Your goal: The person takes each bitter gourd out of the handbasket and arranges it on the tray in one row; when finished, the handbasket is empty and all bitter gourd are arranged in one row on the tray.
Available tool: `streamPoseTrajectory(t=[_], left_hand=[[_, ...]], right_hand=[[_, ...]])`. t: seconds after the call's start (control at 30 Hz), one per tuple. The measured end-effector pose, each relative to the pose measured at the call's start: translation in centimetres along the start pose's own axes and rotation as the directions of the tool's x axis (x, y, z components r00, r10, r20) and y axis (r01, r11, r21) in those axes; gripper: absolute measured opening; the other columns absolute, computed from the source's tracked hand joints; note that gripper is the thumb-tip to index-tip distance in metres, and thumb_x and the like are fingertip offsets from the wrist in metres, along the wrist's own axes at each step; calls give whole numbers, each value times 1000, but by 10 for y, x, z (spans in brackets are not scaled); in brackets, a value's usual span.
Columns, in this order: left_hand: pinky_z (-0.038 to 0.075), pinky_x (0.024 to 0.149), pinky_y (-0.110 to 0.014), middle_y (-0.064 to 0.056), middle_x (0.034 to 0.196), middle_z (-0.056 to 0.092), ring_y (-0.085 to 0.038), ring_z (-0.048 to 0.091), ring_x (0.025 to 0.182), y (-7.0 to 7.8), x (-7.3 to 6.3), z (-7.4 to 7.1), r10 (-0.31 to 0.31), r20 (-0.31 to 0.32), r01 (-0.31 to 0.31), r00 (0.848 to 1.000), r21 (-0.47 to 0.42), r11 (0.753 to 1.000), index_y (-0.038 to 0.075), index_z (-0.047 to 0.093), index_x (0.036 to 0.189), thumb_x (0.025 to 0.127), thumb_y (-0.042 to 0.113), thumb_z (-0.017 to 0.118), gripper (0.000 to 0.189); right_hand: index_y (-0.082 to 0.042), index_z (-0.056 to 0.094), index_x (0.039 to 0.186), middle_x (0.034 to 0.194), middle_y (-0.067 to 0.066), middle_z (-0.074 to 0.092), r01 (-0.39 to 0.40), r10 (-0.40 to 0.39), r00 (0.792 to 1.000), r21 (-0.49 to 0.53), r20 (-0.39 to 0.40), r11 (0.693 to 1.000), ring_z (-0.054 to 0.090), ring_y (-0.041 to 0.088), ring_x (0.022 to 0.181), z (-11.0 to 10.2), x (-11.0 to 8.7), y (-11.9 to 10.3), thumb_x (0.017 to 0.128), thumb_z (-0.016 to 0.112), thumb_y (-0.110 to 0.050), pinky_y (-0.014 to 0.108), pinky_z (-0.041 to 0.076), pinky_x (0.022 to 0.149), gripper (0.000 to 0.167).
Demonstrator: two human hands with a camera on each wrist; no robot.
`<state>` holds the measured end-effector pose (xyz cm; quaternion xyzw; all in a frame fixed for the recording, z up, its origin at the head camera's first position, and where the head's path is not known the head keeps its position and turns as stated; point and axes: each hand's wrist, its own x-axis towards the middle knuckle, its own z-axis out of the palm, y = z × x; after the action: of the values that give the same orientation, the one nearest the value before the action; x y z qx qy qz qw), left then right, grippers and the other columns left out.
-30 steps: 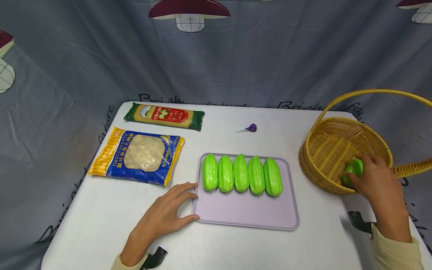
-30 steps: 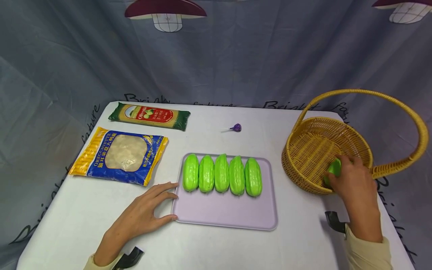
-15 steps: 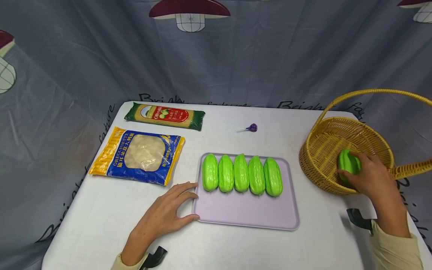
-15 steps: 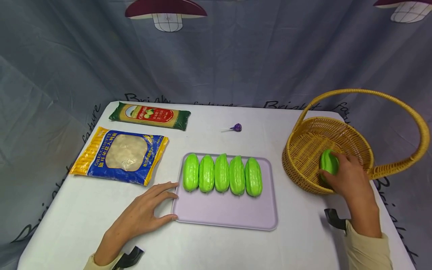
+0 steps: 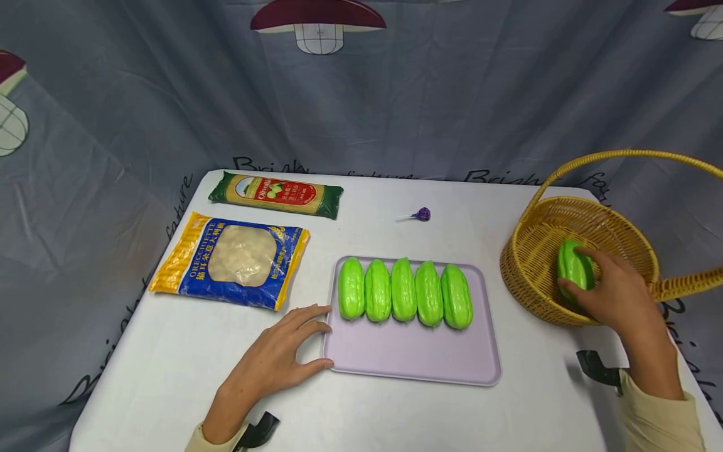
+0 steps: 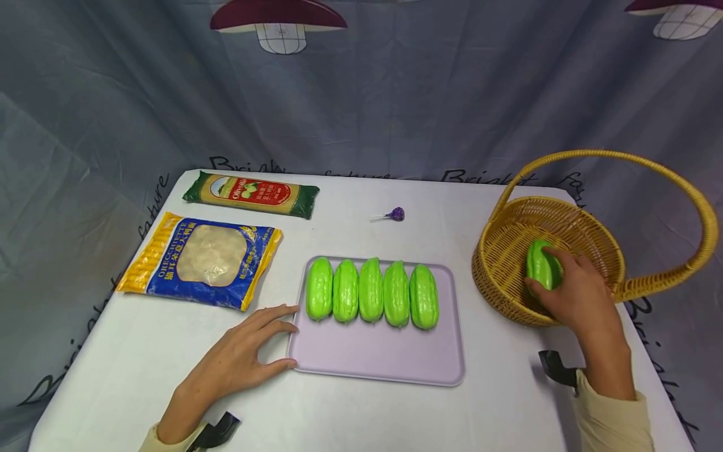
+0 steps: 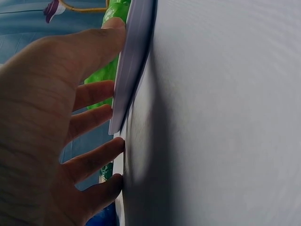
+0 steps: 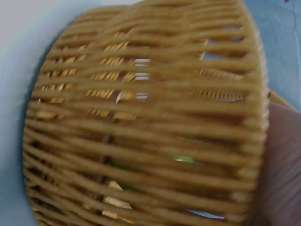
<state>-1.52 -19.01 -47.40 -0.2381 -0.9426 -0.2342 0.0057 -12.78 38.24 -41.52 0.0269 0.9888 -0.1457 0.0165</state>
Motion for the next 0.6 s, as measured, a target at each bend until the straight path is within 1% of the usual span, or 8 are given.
streamPoseTrajectory(t=[0.17,0.27,0.4,0.47,0.6], left_hand=[[51,118,-44,6,159,56,-21,53,148,0,0,0,2,-2,-2,1000,-4,1000,26,75,125,85,56,89,52],[51,118,-45,6,159,56,-22,52,148,0,0,0,3,-1,-3,1000,0,1000,26,75,125,85,56,89,52],[51,119,-46,6,159,56,-22,52,148,0,0,0,6,-2,-6,1000,6,1000,26,75,125,85,56,89,52],[50,119,-46,6,159,56,-23,53,148,0,0,0,10,-4,-10,1000,7,1000,26,75,125,85,55,89,52],[50,119,-45,5,159,57,-23,53,148,-1,0,0,19,-9,-19,1000,5,1000,25,75,125,85,55,89,52]], right_hand=[[2,39,160,144,47,39,28,-27,998,18,-54,999,45,61,116,-2,-6,-9,95,80,-27,72,50,75,82],[1,39,161,141,45,42,42,-39,996,31,-78,999,48,59,112,-5,-12,-15,94,80,-26,69,50,71,82],[-2,40,162,138,43,44,67,-60,991,58,-121,996,51,58,107,-7,-20,-24,94,81,-25,69,49,69,83],[-1,41,162,141,45,44,83,-72,986,70,-149,994,50,59,110,-8,-25,-30,93,82,-24,72,48,71,83],[-2,43,161,145,46,44,94,-77,979,83,-188,992,46,62,121,-8,-34,-39,92,82,-21,77,45,79,81]])
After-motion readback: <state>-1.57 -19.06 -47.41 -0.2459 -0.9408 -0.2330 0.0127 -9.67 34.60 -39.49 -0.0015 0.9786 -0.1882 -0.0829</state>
